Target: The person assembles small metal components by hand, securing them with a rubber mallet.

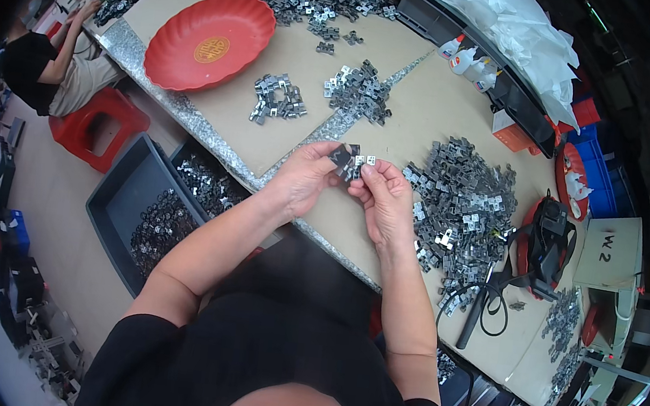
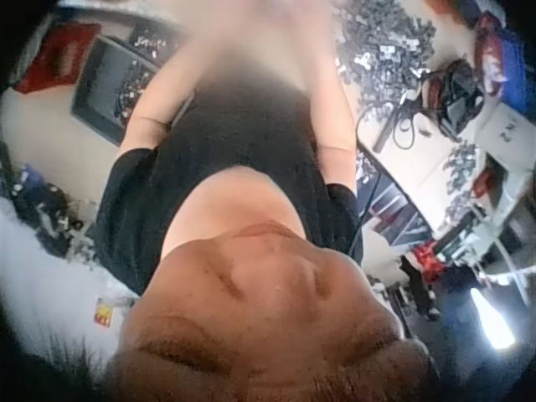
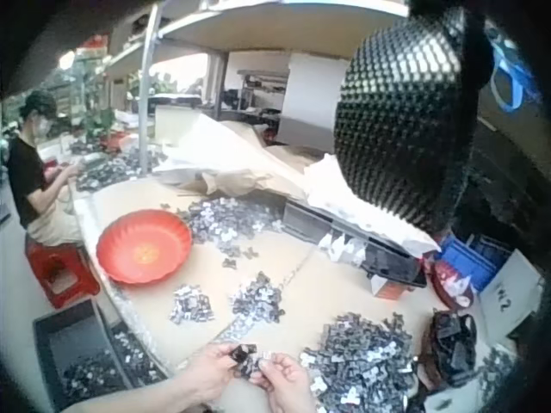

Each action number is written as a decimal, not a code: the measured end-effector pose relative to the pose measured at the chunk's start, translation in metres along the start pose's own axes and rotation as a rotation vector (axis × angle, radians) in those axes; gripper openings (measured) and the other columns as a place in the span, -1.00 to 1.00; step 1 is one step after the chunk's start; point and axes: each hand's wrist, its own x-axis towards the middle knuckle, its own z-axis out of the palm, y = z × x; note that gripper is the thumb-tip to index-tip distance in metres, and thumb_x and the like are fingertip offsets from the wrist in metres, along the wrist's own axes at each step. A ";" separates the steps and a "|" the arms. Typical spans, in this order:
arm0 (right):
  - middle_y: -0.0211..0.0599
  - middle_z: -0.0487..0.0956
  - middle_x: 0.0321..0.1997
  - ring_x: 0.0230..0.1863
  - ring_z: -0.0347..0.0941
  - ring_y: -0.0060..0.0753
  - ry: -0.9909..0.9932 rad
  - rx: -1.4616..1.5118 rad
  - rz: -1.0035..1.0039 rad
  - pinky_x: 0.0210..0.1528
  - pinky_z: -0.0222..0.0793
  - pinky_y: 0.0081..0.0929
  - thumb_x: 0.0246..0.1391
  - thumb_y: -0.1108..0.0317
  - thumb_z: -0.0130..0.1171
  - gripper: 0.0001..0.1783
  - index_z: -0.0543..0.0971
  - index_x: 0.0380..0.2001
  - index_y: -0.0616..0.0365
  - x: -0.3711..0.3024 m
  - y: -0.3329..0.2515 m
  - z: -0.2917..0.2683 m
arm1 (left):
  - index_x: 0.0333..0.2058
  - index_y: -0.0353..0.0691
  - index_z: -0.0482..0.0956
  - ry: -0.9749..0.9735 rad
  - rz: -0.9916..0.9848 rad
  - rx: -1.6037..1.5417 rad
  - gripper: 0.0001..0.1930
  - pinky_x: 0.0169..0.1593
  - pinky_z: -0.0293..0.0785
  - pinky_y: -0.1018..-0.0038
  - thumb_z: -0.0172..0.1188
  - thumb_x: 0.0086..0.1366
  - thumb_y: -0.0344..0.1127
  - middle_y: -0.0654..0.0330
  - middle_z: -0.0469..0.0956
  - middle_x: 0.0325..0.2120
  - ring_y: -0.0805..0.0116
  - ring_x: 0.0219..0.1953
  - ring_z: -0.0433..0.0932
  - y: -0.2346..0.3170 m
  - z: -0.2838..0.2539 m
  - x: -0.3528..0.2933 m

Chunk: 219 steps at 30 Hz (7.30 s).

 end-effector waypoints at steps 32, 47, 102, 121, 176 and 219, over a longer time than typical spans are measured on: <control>-0.32 0.53 -0.44 -0.50 0.44 -0.64 -0.080 -0.269 -0.050 -0.41 0.43 -0.73 -0.04 0.54 0.13 -0.78 0.47 -0.27 0.36 -0.014 -0.003 -0.010 | -0.31 -0.37 0.52 -0.036 0.174 0.515 -0.82 -0.38 0.29 0.69 -0.01 0.11 -0.56 0.30 0.48 -0.48 0.63 -0.50 0.32 0.009 0.000 -0.006; -0.19 0.53 -0.46 -0.50 0.51 -0.44 0.012 -0.288 0.034 -0.45 0.47 -0.58 -0.11 0.41 0.21 -0.71 0.45 -0.29 0.32 0.009 -0.005 -0.030 | -0.24 -0.40 0.44 -0.080 0.171 0.716 -0.69 -0.22 0.35 0.57 -0.07 -0.04 -0.60 0.23 0.47 -0.36 0.48 -0.29 0.44 0.012 0.015 0.015; -0.23 0.48 -0.62 -0.65 0.45 -0.57 -0.135 -0.140 -0.269 -0.65 0.40 -0.69 -0.10 0.52 0.09 -0.84 0.43 -0.45 0.46 0.012 -0.003 -0.008 | -0.02 -0.30 0.23 -0.073 0.199 0.334 -0.64 -0.17 0.35 0.56 -0.09 0.17 -0.54 0.10 0.42 -0.22 0.40 -0.27 0.40 0.021 -0.047 0.030; -0.26 0.50 -0.59 -0.64 0.45 -0.59 -0.184 -0.166 -0.257 -0.62 0.40 -0.69 -0.08 0.51 0.08 -0.83 0.45 -0.40 0.43 0.014 -0.004 -0.010 | -0.17 -0.30 0.38 -0.168 0.138 0.319 -0.77 -0.22 0.35 0.61 0.03 0.20 -0.38 0.20 0.46 -0.30 0.47 -0.30 0.40 0.021 -0.049 0.024; -0.32 0.48 -0.60 -0.66 0.39 -0.66 -0.136 -0.262 -0.158 -0.70 0.31 -0.74 -0.09 0.40 0.08 -0.78 0.43 -0.42 0.38 0.008 -0.008 -0.015 | -0.20 -0.45 0.41 -0.086 0.462 0.683 -0.75 -0.36 0.27 0.66 -0.10 0.11 -0.58 0.20 0.44 -0.45 0.56 -0.44 0.36 -0.002 -0.028 0.012; -0.38 0.48 -0.56 -0.64 0.35 -0.70 0.027 -0.412 -0.075 -0.62 0.26 -0.78 0.02 0.46 0.09 -0.88 0.45 -0.38 0.31 0.001 -0.003 -0.014 | -0.30 -0.40 0.47 -0.162 0.250 0.387 -0.79 -0.13 0.40 0.54 0.01 0.03 -0.64 0.18 0.52 -0.38 0.48 -0.31 0.50 -0.010 -0.013 0.011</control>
